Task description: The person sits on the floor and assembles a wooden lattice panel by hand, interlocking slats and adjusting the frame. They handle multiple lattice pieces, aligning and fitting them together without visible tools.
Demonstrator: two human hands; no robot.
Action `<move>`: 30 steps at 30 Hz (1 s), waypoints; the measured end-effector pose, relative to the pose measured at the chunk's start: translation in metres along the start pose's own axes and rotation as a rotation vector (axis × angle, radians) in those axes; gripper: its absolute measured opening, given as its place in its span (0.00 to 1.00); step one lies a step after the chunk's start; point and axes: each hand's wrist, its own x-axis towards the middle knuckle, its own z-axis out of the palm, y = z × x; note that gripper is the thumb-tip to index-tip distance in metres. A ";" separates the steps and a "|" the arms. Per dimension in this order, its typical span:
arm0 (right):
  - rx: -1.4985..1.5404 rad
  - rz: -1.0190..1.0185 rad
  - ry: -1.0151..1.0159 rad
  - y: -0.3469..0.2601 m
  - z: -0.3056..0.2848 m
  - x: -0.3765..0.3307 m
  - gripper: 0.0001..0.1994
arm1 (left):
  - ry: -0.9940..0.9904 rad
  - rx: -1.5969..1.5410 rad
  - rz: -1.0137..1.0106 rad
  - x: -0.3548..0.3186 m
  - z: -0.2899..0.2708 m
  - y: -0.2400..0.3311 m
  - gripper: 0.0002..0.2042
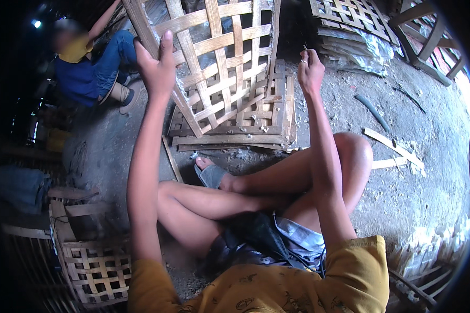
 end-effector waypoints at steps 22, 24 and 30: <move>0.113 -0.549 0.210 -0.138 -0.054 -0.016 0.06 | 0.410 -0.154 -0.294 -0.170 -0.028 -0.068 0.24; 0.097 -0.590 0.257 -0.143 -0.056 -0.016 0.07 | 0.403 -0.177 -0.289 -0.174 -0.024 -0.068 0.24; 0.105 -0.577 0.267 -0.148 -0.049 -0.020 0.06 | 0.355 -0.167 -0.249 -0.191 -0.029 -0.063 0.27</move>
